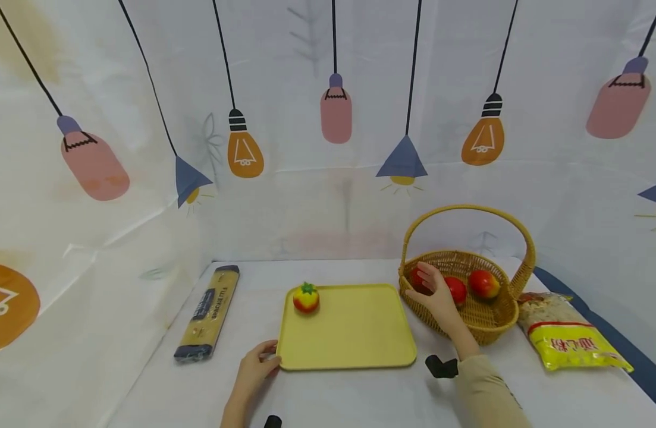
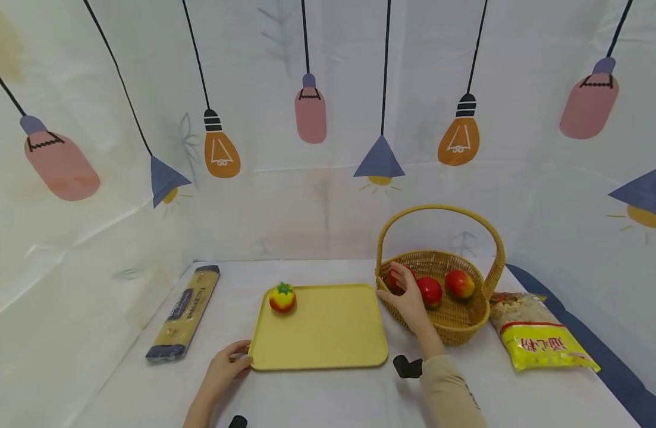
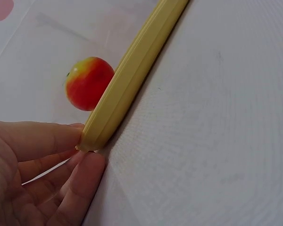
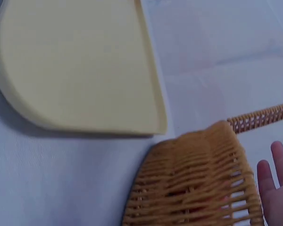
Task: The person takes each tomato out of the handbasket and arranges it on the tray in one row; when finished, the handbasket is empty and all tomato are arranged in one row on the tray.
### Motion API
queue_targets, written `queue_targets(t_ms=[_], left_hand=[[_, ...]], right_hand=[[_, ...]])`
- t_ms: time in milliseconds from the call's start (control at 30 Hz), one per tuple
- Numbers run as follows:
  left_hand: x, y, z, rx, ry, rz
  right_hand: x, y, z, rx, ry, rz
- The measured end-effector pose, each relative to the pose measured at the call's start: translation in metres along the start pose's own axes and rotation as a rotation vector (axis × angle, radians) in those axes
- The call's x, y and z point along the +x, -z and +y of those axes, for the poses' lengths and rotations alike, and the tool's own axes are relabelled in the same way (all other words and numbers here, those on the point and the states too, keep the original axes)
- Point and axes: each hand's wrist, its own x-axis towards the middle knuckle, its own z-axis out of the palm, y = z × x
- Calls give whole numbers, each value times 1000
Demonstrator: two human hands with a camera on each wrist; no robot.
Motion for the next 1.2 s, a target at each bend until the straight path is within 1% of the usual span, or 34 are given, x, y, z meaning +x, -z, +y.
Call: queue_targets(t_ms=[267,500,833,1000,1200], left_hand=[[1,0,0,22,18,2],[0,0,3,26,41,-2],[-2,1,2,13,23,-11],[-3,1,3,17,27,-15],[-2,0,2,10,21,-15]], right_hand=[[-2,37,6,-51,-41,48],[-1,57,11,-118,-94,69],[12,75,24,-150,-102,59],[16,79,31,-183,-144,45],[20,81,36,-263,-187,20]])
